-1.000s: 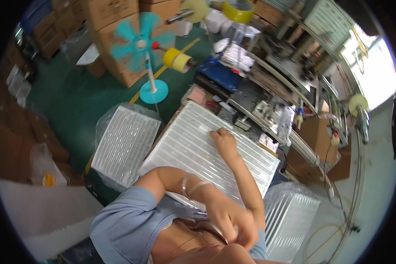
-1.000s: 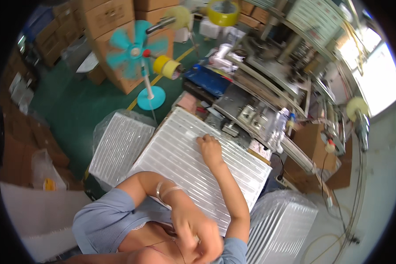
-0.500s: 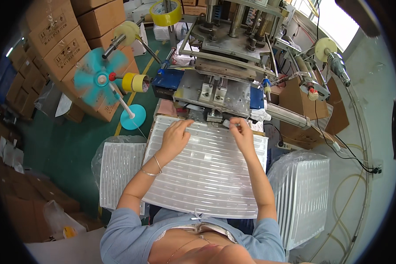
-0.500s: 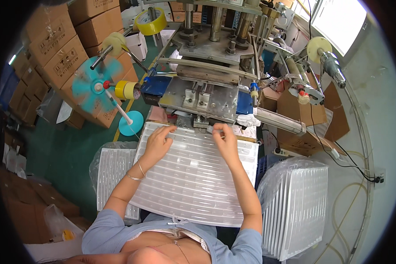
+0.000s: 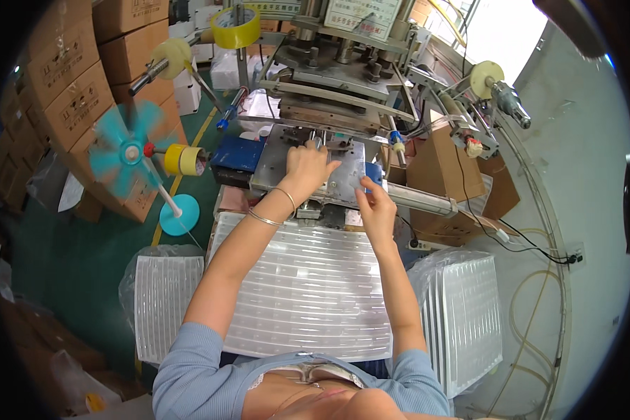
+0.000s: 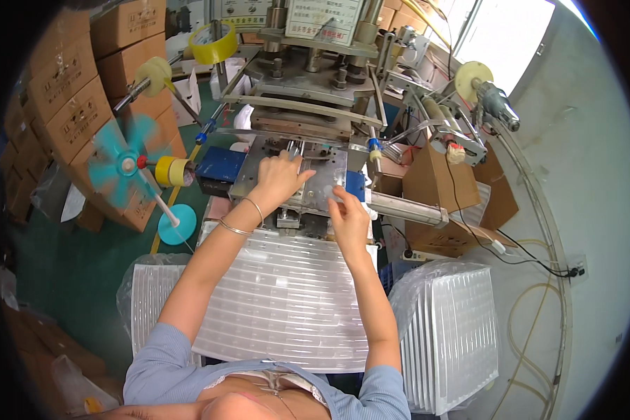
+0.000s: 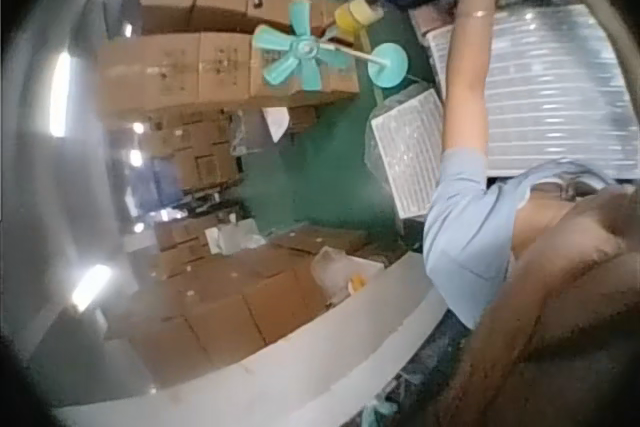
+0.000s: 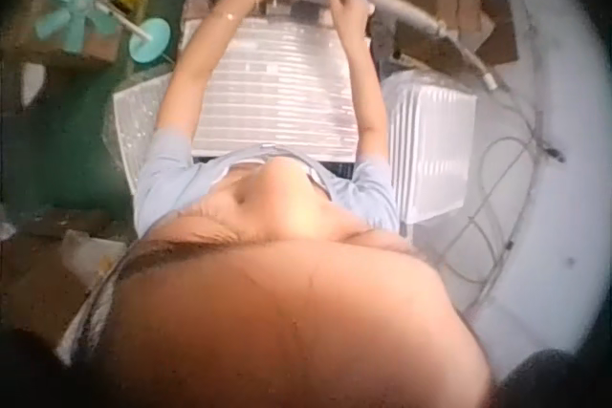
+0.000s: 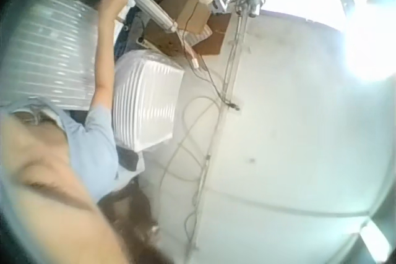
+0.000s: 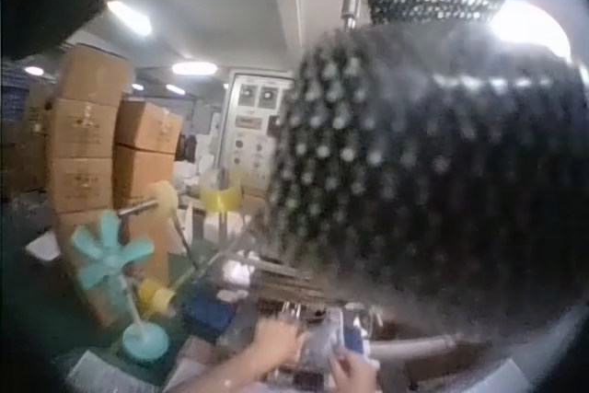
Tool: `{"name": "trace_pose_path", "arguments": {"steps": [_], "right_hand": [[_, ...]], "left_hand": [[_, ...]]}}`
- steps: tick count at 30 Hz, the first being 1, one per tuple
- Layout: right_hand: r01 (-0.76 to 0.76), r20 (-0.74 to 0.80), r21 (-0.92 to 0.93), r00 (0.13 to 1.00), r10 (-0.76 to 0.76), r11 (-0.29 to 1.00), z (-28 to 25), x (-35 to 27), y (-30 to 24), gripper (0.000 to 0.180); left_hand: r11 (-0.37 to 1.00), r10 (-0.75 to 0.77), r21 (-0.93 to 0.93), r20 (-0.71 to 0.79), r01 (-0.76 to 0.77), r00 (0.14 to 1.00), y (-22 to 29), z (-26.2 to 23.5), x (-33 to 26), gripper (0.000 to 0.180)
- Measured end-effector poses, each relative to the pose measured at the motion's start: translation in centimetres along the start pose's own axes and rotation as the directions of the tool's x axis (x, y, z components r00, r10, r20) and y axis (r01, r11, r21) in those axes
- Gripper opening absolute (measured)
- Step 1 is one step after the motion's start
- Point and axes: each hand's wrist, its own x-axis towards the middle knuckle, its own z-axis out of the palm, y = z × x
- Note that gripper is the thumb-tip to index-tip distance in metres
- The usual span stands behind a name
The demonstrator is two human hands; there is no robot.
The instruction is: The person assembles clear plastic trays by placing them on a machine and pressing down to secure them. They repeatedly pick up trays from a stack, position them on the machine, and manipulate the machine's components to complete the assembly process.
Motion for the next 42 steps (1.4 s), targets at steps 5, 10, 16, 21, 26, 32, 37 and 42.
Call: {"name": "trace_pose_path", "arguments": {"steps": [5, 10, 16, 21, 26, 32, 37, 42], "right_hand": [[0.273, -0.098, -0.205, 0.950, -0.298, 0.940, 2.6, 2.7, -0.5, 0.023], [0.316, -0.031, -0.397, 0.934, -0.357, 0.862, 5.1, 5.3, -0.4, 0.017], [0.297, -0.081, -0.400, 0.931, -0.357, 0.867, 6.1, 5.6, 0.9, 0.022], [0.327, -0.118, -0.254, 0.923, -0.365, 0.910, 4.8, 1.4, 0.0, 0.032], [0.396, 0.509, -0.066, 0.803, -0.310, 0.916, 6.7, -7.3, 1.3, 0.029], [0.587, 0.732, -0.257, 0.637, -0.242, 0.767, 10.3, -10.3, 3.7, 0.026], [0.232, 0.560, -0.101, 0.817, -0.137, 0.967, 7.5, -8.5, 2.6, 0.026], [-0.006, 0.349, 0.008, 0.937, 0.003, 1.000, 3.2, -7.4, 2.0, 0.029]], "left_hand": [[0.917, 0.028, -0.372, -0.304, -0.145, 0.952, -0.8, -0.2, -1.7, 0.028], [0.835, -0.133, -0.550, -0.207, -0.003, 0.969, -3.4, -2.8, -9.0, 0.028], [0.968, -0.040, -0.245, 0.047, 0.051, 0.998, -6.5, 0.0, -15.0, 0.037], [0.996, 0.077, -0.054, 0.229, -0.067, 0.970, -6.7, 3.2, -17.5, 0.030], [0.991, 0.125, -0.073, 0.264, -0.110, 0.956, -7.4, 4.6, -18.4, 0.030], [0.959, 0.069, -0.284, 0.202, -0.009, 0.977, -5.4, 4.5, -17.9, 0.025], [0.891, 0.166, -0.437, 0.067, -0.121, 0.984, -4.0, 5.2, -18.0, 0.022], [0.937, 0.216, -0.297, 0.085, -0.182, 0.973, -4.5, 6.5, -18.4, 0.025]]}}
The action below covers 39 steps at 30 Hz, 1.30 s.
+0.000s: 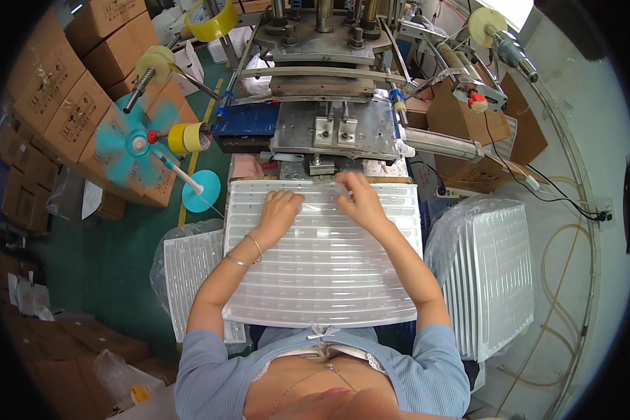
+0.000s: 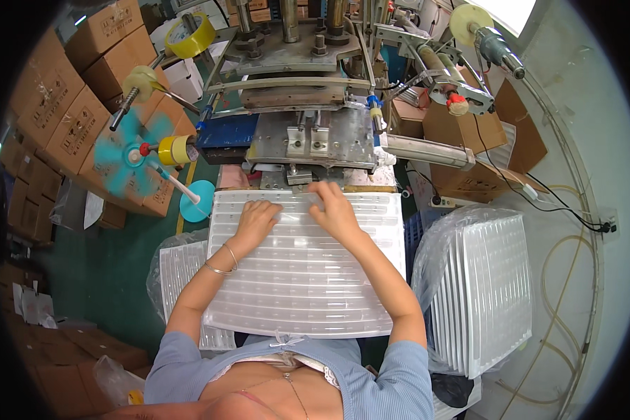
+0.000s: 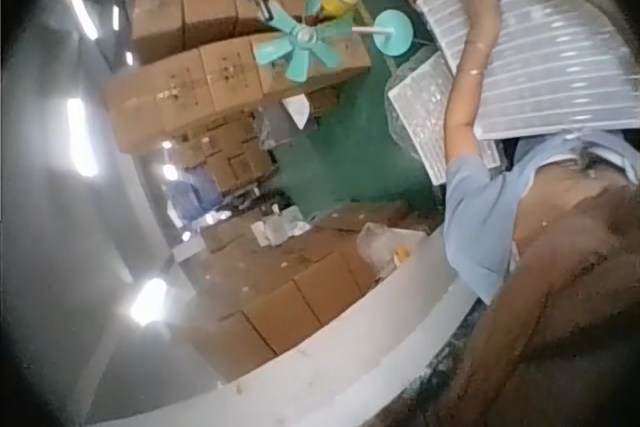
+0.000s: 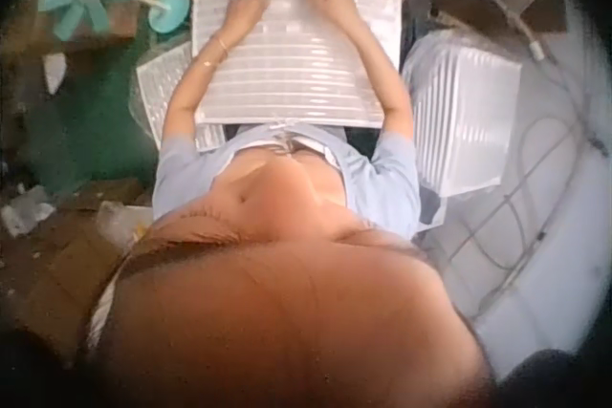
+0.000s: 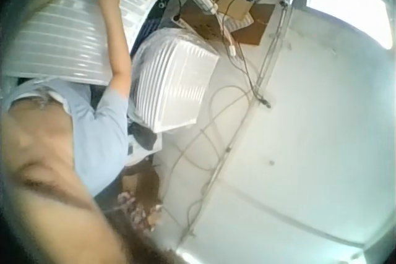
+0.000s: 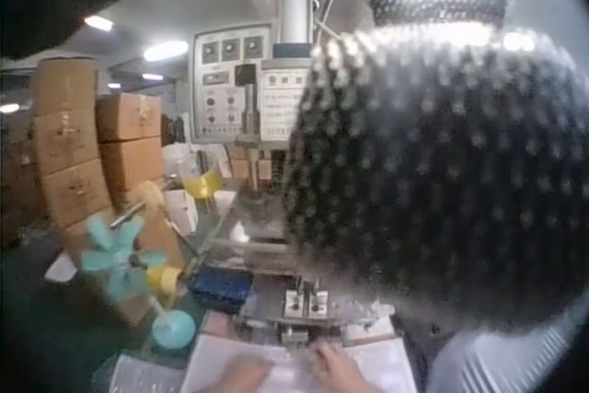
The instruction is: The person assembles clear plastic trays by placing them on a machine and pressing down to secure them. They repeatedly pick up trays from a stack, position them on the machine, and manipulate the machine's components to complete the assembly process.
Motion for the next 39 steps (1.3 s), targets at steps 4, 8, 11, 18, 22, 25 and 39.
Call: {"name": "trace_pose_path", "arguments": {"steps": [4, 8, 11, 18, 22, 25, 39], "right_hand": [[-0.154, -0.015, 0.138, 0.987, 0.157, 0.978, -1.6, -0.3, 0.8, 0.024], [-0.146, -0.039, 0.083, 0.988, 0.150, 0.986, -2.7, 0.1, 0.4, 0.017], [-0.025, -0.154, 0.141, 0.987, 0.047, 0.990, -3.3, 0.6, -0.2, 0.021], [-0.104, -0.214, 0.262, 0.963, 0.163, 0.959, -5.1, 2.0, -0.2, 0.027], [-0.035, -0.314, 0.175, 0.945, 0.089, 0.984, -6.1, 3.4, -1.7, 0.023], [0.023, -0.386, 0.033, 0.922, -0.009, 0.999, -5.9, 5.2, -1.5, 0.024], [0.124, -0.411, -0.551, 0.820, -0.398, 0.825, -2.0, 14.1, -1.1, 0.017]], "left_hand": [[0.997, -0.060, 0.062, 0.085, 0.055, 0.995, -1.0, -0.7, -1.0, 0.025], [0.993, -0.104, 0.060, 0.126, 0.097, 0.987, -1.0, -2.2, -1.3, 0.021], [0.990, -0.136, -0.027, 0.031, 0.137, 0.990, -0.6, -3.6, -0.5, 0.022], [0.982, -0.182, -0.127, -0.402, 0.142, 0.897, 1.9, -6.2, 6.9, 0.029], [0.978, -0.047, 0.146, -0.549, 0.152, 0.834, 2.4, -6.7, 13.4, 0.032], [0.962, 0.058, 0.264, -0.457, 0.073, 0.888, 1.9, -6.2, 16.8, 0.033], [0.783, -0.517, -0.605, -0.505, 0.144, 0.691, 0.4, -9.1, 6.8, 0.024]]}}
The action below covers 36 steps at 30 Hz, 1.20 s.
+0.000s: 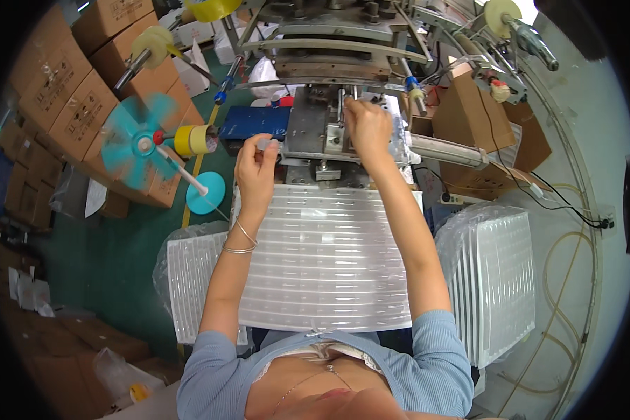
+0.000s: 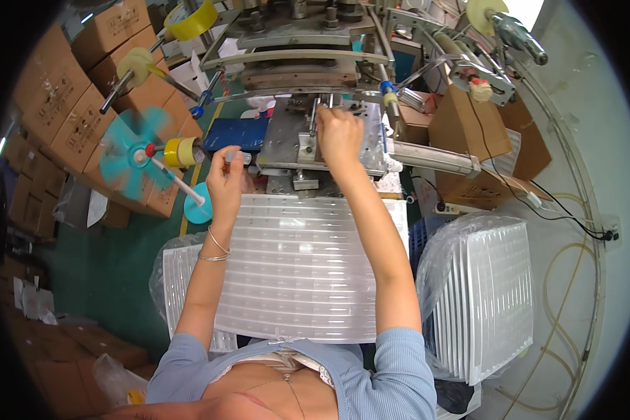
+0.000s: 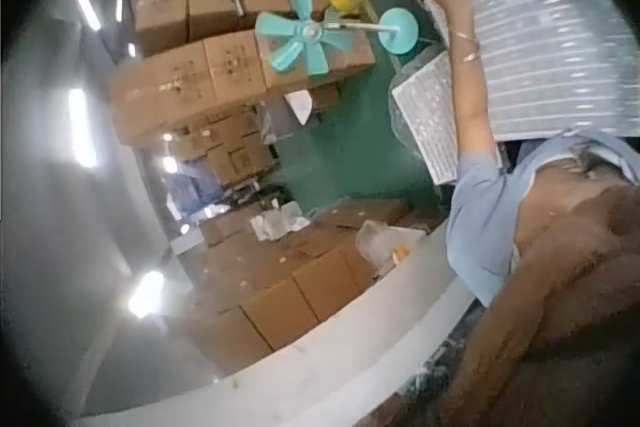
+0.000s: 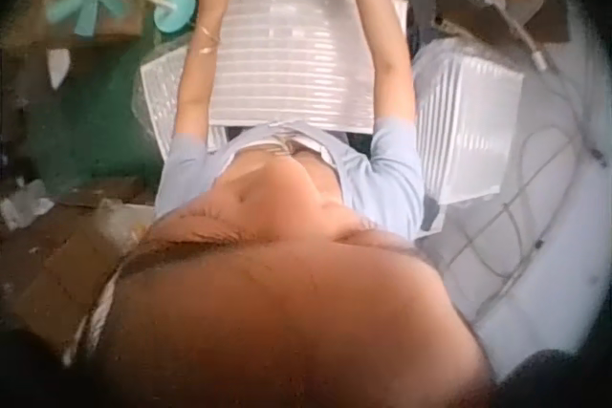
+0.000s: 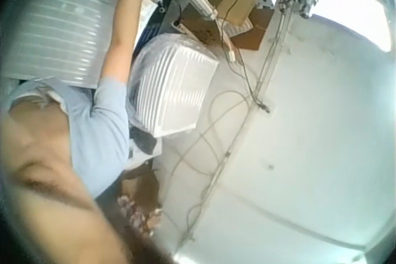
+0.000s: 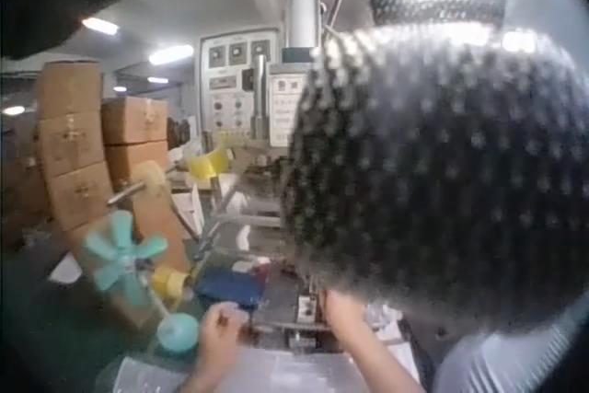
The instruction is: The person assembles clear plastic trays by placing them on a machine and pressing down to secure them. They repeatedly pick up trays from a stack, position them on the machine, and manipulate the machine's components to complete the assembly process.
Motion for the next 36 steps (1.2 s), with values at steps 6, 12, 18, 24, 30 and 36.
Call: {"name": "trace_pose_path", "arguments": {"steps": [6, 12, 18, 24, 30, 36], "right_hand": [[-0.059, -0.200, 0.164, 0.975, 0.092, 0.985, -2.7, -2.7, -0.7, 0.023], [-0.075, 0.707, 0.248, 0.696, -0.128, 0.966, -3.7, -14.0, -1.4, 0.029], [0.152, 0.715, 0.133, 0.670, -0.201, 0.979, -3.0, -17.1, -2.5, 0.029], [0.098, 0.701, 0.136, 0.693, -0.166, 0.986, -2.4, -17.3, -2.5, 0.024], [-0.291, 0.648, 0.308, 0.761, 0.024, 0.906, -4.5, -14.9, -3.2, 0.028], [-0.522, 0.588, 0.447, 0.783, 0.201, 0.727, -5.6, -13.1, -2.7, 0.030]], "left_hand": [[0.996, -0.074, -0.053, 0.011, 0.075, 0.997, -1.0, -2.9, -2.5, 0.025], [0.988, -0.156, 0.033, 0.167, 0.153, 0.973, -2.1, -2.0, -4.6, 0.023], [0.984, 0.019, 0.169, 0.187, -0.051, 0.982, -2.7, -1.7, -6.3, 0.024], [0.992, -0.120, 0.076, 0.231, 0.105, 0.966, -1.6, -2.7, -6.4, 0.024], [0.954, -0.244, -0.081, 0.348, 0.289, 0.905, -2.4, -2.5, -6.8, 0.023], [0.536, -0.141, -0.589, 0.644, 0.605, 0.752, 2.2, -2.9, -6.0, 0.023]]}}
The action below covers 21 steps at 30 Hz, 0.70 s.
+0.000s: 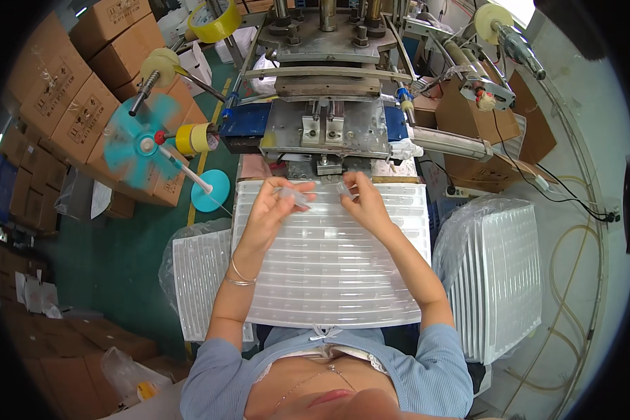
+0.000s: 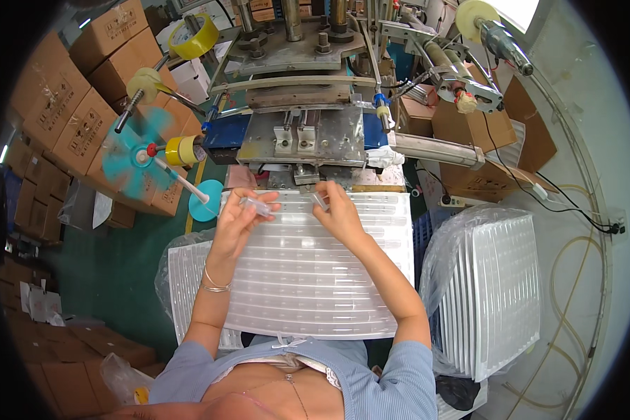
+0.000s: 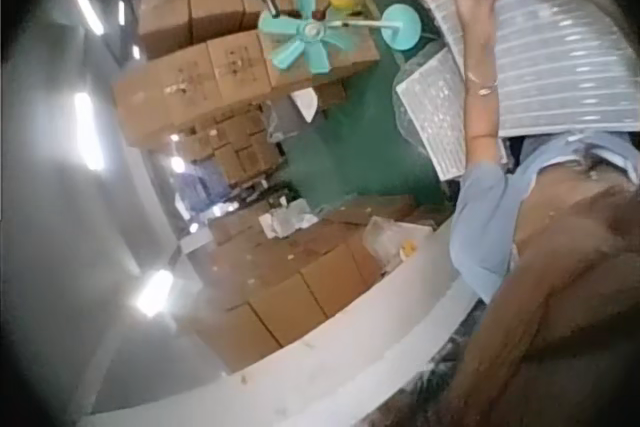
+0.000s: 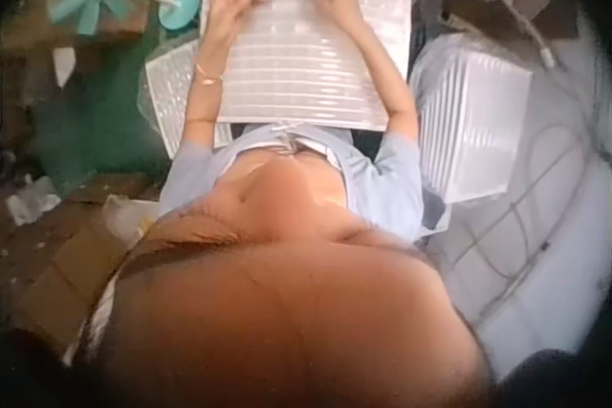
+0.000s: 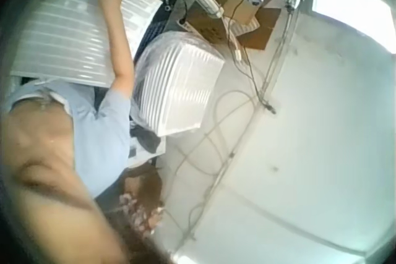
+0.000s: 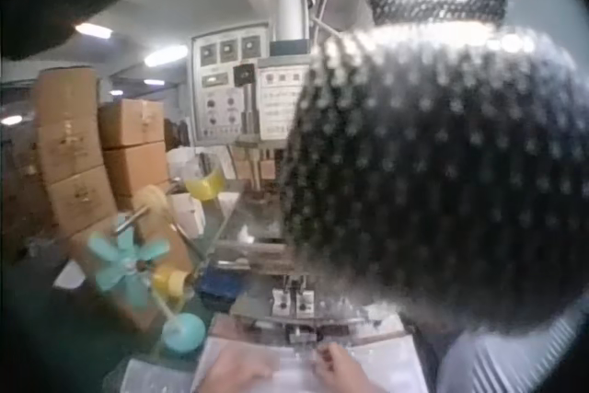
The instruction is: The person assembles clear plastic trays by placing them on a machine and pressing down to secure them. They repeatedly pick up trays from a stack, position them on the machine, and manipulate the machine's components to complete the assembly process.
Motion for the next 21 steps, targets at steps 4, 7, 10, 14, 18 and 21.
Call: {"name": "trace_pose_path", "arguments": {"steps": [4, 7, 10, 14, 18, 21], "right_hand": [[-0.040, 0.086, 0.082, 0.996, 0.033, 0.996, -0.6, -0.3, 0.0, 0.022], [-0.052, 0.137, 0.102, 0.990, 0.038, 0.993, -0.4, -0.6, 0.1, 0.016], [-0.070, 0.137, 0.122, 0.989, 0.053, 0.990, -0.7, -0.7, -0.3, 0.014], [-0.126, 0.061, 0.185, 0.991, 0.117, 0.975, -2.0, -0.2, 0.0, 0.018], [0.035, -0.184, 0.116, 0.983, -0.013, 0.993, -4.2, 0.9, -1.2, 0.017], [0.161, -0.280, -0.021, 0.946, -0.160, 0.987, -5.6, 2.4, -1.8, 0.020]], "left_hand": [[0.987, 0.035, -0.163, 0.137, -0.013, 0.990, 1.7, 2.3, -0.5, 0.028], [0.991, 0.065, -0.129, 0.139, -0.047, 0.988, 1.5, 2.2, -0.7, 0.031], [0.989, 0.005, -0.149, 0.124, 0.014, 0.992, 1.4, 2.0, -0.4, 0.032], [0.895, -0.185, -0.423, -0.061, 0.143, 0.981, 0.8, 1.0, 1.7, 0.029], [0.969, -0.143, -0.232, -0.241, 0.086, 0.960, -1.6, -1.1, 5.8, 0.025], [0.748, 0.358, 0.641, -0.173, -0.171, 0.917, -2.7, 1.0, 10.5, 0.023]]}}
